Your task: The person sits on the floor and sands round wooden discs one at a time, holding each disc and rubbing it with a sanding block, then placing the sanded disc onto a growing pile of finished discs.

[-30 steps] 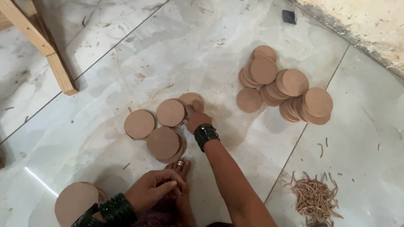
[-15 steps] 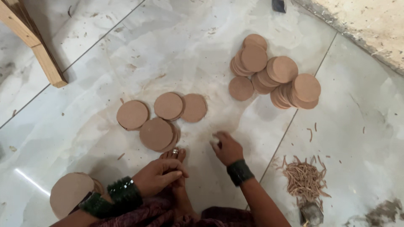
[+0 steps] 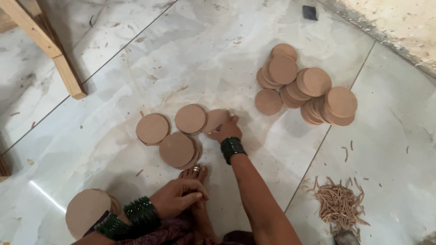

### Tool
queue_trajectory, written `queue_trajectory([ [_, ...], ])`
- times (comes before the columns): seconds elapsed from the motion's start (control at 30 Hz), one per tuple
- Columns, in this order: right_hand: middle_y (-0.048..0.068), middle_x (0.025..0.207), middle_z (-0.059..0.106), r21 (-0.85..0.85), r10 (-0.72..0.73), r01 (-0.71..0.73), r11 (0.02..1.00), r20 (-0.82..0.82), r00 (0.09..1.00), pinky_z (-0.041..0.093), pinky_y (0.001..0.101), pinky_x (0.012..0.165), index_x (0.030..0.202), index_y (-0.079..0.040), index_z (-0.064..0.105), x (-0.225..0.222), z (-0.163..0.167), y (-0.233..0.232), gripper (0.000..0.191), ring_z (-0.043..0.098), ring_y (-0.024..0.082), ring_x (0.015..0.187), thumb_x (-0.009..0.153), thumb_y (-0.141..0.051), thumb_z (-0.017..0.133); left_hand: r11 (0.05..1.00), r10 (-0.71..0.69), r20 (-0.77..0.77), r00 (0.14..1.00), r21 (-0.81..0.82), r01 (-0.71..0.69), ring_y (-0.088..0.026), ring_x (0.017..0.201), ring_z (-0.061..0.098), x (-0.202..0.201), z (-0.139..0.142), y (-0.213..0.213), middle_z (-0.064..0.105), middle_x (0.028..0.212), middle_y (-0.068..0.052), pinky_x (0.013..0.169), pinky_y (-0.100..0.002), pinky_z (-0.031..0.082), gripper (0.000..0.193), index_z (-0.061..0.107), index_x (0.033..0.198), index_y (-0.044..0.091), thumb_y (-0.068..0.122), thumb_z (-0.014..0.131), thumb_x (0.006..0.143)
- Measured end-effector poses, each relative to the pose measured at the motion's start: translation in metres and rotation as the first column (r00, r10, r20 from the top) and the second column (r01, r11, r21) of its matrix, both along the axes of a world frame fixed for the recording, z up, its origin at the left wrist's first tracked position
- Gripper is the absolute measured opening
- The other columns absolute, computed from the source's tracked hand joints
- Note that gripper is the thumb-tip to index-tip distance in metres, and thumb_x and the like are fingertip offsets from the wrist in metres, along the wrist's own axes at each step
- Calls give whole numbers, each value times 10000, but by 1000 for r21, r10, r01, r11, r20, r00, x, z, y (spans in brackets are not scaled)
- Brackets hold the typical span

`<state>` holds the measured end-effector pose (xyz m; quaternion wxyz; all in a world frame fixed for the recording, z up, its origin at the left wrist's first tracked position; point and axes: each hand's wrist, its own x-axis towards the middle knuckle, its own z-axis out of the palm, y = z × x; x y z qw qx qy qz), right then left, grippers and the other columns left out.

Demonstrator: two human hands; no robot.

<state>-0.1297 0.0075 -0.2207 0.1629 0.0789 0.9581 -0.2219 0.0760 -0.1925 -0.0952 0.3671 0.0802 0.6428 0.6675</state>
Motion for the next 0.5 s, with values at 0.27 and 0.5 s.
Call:
queue_trajectory([
  [0.27, 119, 887, 743, -273, -118, 115, 955, 5, 993, 581, 381, 792, 896, -43, 707, 50, -28, 105, 383, 744, 270, 850, 741, -357, 862, 986, -87, 43, 995, -137, 92, -131, 825, 707, -6, 19, 15, 724, 841, -6, 799, -315, 576, 166, 712, 1003, 45, 126, 576, 953],
  [0.5, 55, 793, 719, -642, -278, 207, 739, -9, 961, 527, 313, 673, 891, -37, 682, 120, -51, 153, 260, 666, 157, 717, 805, -243, 816, 827, -418, -302, 857, -518, 221, -161, 1046, 664, -16, 30, 34, 801, 804, 30, 1089, -360, 295, 221, 785, 1008, 188, 256, 608, 894],
])
